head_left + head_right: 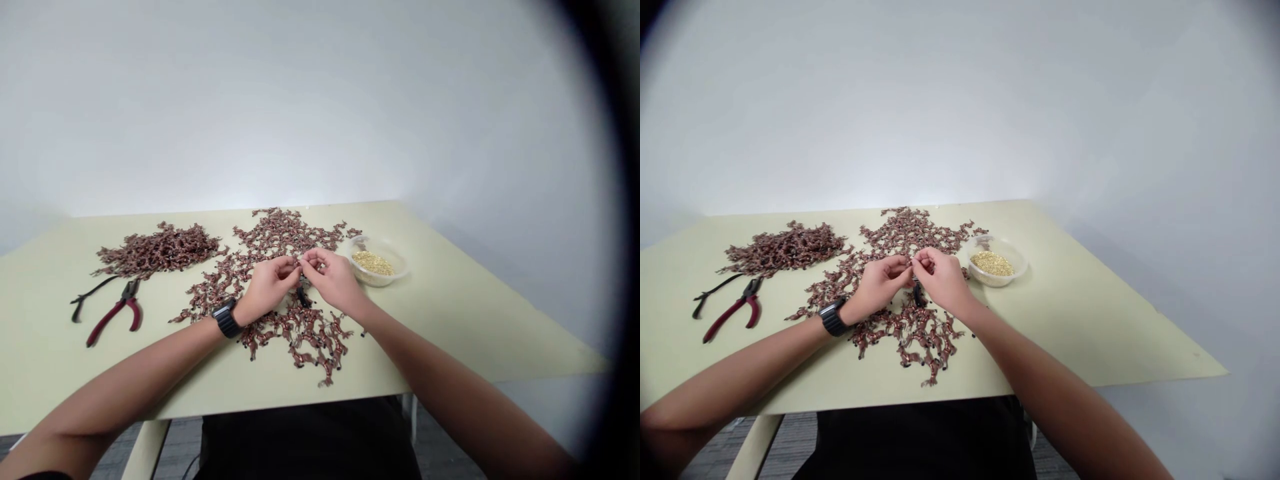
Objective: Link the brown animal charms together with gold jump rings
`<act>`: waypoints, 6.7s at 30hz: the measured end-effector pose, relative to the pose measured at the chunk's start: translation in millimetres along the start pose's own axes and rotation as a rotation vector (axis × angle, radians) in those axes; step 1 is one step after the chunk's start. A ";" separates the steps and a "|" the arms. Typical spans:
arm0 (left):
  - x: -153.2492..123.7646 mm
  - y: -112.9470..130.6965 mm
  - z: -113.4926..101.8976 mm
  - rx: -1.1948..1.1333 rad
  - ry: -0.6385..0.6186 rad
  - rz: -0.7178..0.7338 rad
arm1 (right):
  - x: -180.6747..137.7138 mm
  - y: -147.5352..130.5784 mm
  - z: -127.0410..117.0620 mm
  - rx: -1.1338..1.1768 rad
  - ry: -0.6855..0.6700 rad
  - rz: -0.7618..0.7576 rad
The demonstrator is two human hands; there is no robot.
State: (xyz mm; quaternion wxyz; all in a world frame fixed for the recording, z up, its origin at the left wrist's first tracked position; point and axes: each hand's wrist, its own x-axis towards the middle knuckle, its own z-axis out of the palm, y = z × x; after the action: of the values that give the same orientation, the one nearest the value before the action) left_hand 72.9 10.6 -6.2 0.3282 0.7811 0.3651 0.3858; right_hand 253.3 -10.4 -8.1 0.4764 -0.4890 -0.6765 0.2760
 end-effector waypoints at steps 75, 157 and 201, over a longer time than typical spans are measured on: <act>8.4 -15.6 -13.1 0.402 -0.132 0.294 | 4.0 -6.1 -19.4 0.134 -0.213 0.208; 1.3 3.8 -3.2 0.041 -0.032 0.175 | -2.3 -13.3 -19.0 -0.383 0.009 -0.308; 2.5 -23.9 -9.1 0.572 0.062 0.533 | -3.4 -17.3 -8.5 0.336 -0.080 0.297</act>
State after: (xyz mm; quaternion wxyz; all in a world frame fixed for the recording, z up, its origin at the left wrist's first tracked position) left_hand 58.8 27.1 -19.9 -0.0255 0.8965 0.2517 0.3637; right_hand 254.4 -20.7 8.4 0.4781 -0.4856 -0.5600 0.4712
